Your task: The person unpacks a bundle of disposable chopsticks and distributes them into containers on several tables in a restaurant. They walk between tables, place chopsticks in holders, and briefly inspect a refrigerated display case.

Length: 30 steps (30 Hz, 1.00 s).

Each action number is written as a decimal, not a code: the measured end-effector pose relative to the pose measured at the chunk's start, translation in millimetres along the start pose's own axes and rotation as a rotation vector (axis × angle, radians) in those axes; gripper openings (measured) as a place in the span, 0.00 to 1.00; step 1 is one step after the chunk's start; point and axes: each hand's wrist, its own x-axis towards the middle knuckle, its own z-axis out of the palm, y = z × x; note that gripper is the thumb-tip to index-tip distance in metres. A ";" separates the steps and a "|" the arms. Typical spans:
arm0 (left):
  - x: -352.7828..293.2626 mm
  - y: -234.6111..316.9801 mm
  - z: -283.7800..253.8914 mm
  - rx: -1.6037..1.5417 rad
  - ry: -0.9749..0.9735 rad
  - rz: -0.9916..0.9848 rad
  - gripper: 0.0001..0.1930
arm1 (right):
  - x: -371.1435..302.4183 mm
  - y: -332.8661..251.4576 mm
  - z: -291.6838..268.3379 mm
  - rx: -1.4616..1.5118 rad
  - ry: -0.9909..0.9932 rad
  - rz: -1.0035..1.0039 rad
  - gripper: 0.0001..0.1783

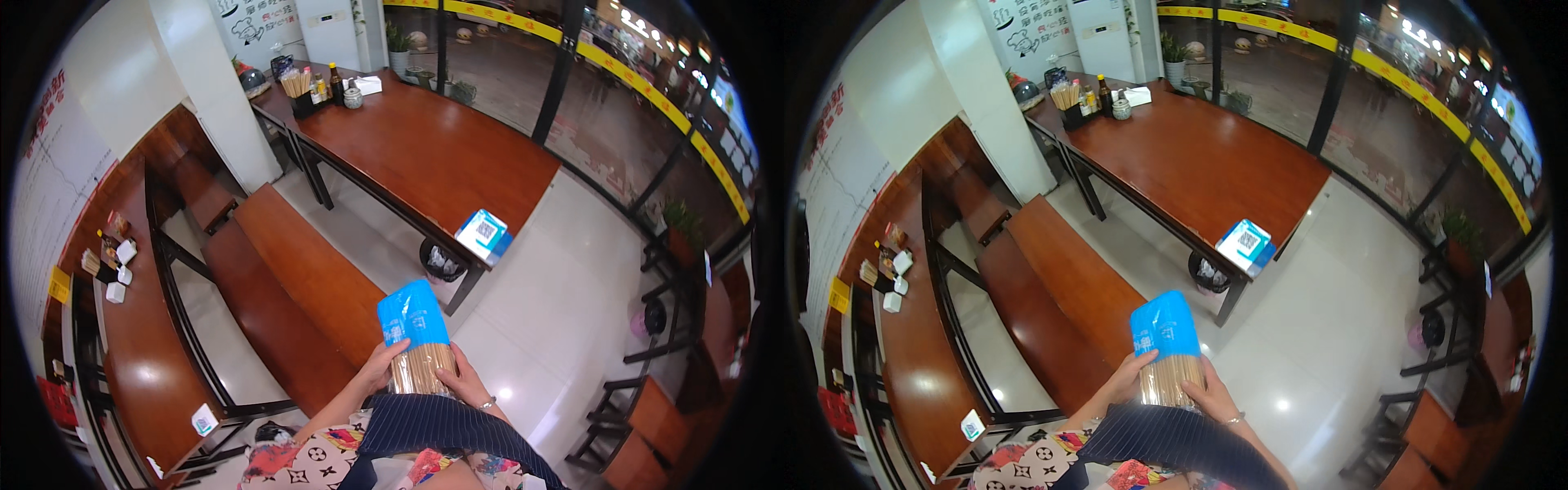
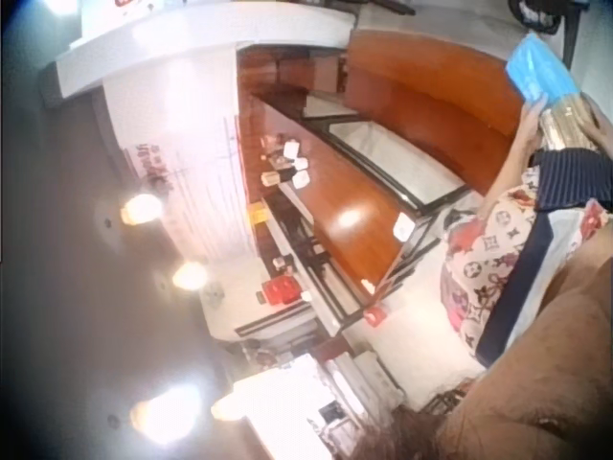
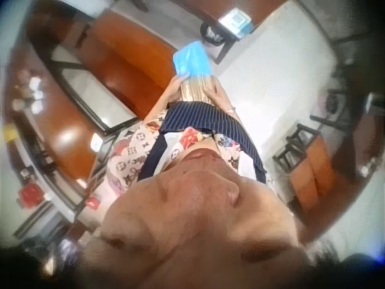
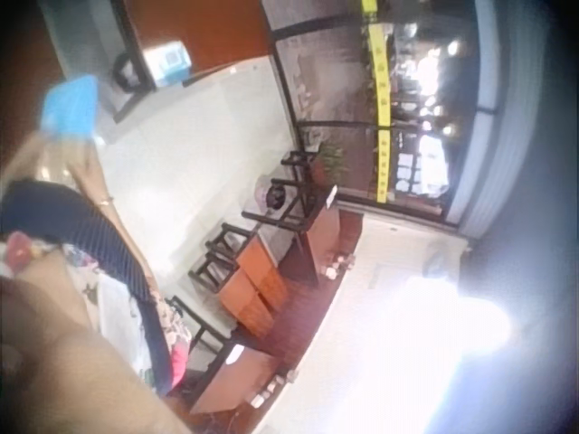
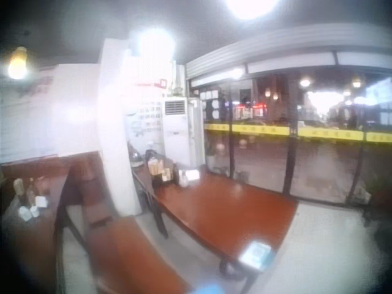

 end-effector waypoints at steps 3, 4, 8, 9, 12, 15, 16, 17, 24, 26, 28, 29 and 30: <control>49.7 24.4 22.5 0.071 -0.075 -0.030 0.26 | 25.2 -5.3 -27.8 0.108 0.080 -0.005 0.40; 64.6 30.5 29.7 0.102 -0.100 -0.036 0.27 | 33.2 -5.5 -36.3 0.151 0.104 -0.006 0.40; 117.8 51.6 60.5 0.199 -0.203 0.001 0.29 | 61.6 1.9 -66.9 0.351 0.208 -0.041 0.38; 128.5 54.3 64.1 0.191 -0.205 0.016 0.29 | 70.8 0.5 -75.9 0.339 0.198 -0.045 0.38; 154.6 70.5 81.4 0.183 -0.163 0.056 0.27 | 103.0 -12.6 -105.3 0.272 0.154 -0.084 0.39; 184.7 79.6 80.9 0.151 -0.082 0.095 0.26 | 134.8 -43.9 -125.8 0.293 0.054 -0.073 0.39; 189.6 85.7 84.4 0.137 -0.095 0.126 0.27 | 143.0 -48.7 -131.2 0.274 0.024 -0.085 0.38; 191.4 90.2 86.7 0.124 -0.076 0.145 0.26 | 151.3 -46.5 -135.9 0.234 0.003 -0.081 0.38; 198.8 124.5 79.8 0.054 0.054 0.200 0.27 | 217.3 -51.5 -146.4 0.115 -0.146 -0.111 0.39; 208.8 135.5 74.6 0.044 0.089 0.201 0.27 | 237.6 -50.5 -148.4 0.059 -0.154 -0.126 0.39; 218.5 152.0 73.9 0.034 0.107 0.190 0.26 | 257.0 -54.4 -147.1 0.069 -0.151 -0.120 0.39; 220.1 162.1 76.8 0.031 0.108 0.182 0.26 | 264.1 -59.8 -145.1 0.067 -0.145 -0.113 0.40; 227.8 173.2 79.7 0.025 0.095 0.177 0.26 | 271.6 -67.1 -146.6 0.055 -0.131 -0.110 0.40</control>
